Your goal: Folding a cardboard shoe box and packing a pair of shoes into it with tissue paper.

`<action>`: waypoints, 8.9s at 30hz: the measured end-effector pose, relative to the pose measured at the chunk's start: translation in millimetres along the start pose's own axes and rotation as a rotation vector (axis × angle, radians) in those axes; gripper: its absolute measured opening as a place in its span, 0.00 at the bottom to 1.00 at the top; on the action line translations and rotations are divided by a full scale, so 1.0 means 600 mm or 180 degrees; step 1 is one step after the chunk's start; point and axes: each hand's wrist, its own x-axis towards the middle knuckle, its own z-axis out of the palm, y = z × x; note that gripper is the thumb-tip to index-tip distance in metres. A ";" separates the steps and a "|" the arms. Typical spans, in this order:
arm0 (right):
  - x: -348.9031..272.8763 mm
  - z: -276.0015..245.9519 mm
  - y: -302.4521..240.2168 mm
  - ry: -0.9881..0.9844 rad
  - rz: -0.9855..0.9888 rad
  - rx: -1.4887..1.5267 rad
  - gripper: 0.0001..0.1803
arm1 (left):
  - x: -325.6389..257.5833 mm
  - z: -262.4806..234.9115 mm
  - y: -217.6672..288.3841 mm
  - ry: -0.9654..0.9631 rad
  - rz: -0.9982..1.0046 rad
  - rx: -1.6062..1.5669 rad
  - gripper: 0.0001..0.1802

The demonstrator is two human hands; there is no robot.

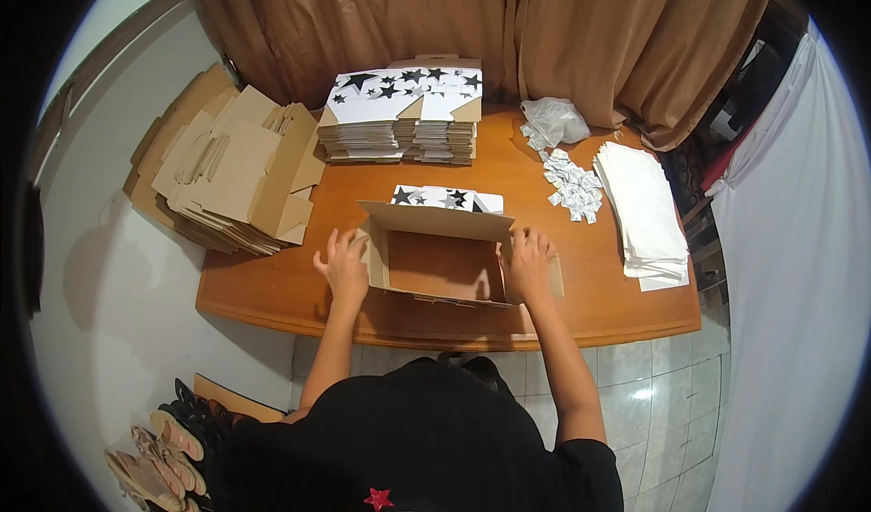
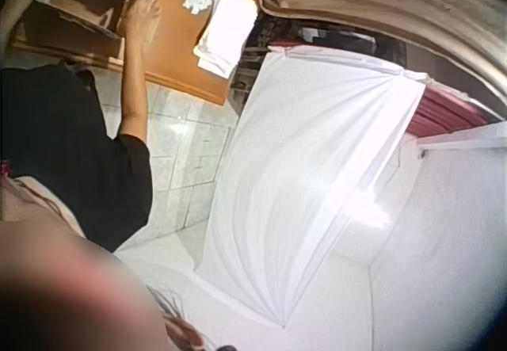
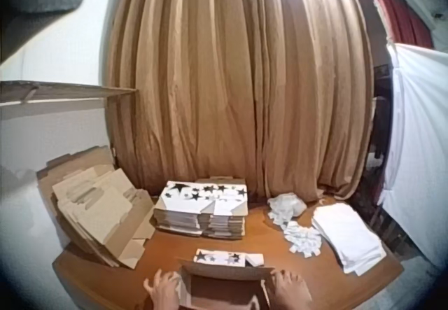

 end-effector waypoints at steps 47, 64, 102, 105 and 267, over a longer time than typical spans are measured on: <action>-0.061 -0.011 0.076 0.0588 0.1229 0.0558 0.22 | 0.021 0.063 0.004 -0.2768 0.0866 -0.0959 0.72; -0.006 0.057 -0.008 -0.0476 0.1030 0.1344 0.32 | 0.010 0.049 0.032 -0.2711 0.0955 -0.0943 0.55; 0.019 0.067 -0.035 -0.1272 0.1213 0.0508 0.50 | -0.007 0.010 0.007 -0.0889 0.1098 -0.2889 0.20; 0.016 0.066 -0.040 -0.1262 0.1212 0.0505 0.49 | 0.000 0.022 0.017 -0.1426 0.1355 -0.2730 0.24; -0.068 -0.057 0.498 0.1311 0.0891 0.0626 0.10 | 0.047 0.302 0.785 -0.4075 -0.0592 -0.4381 0.32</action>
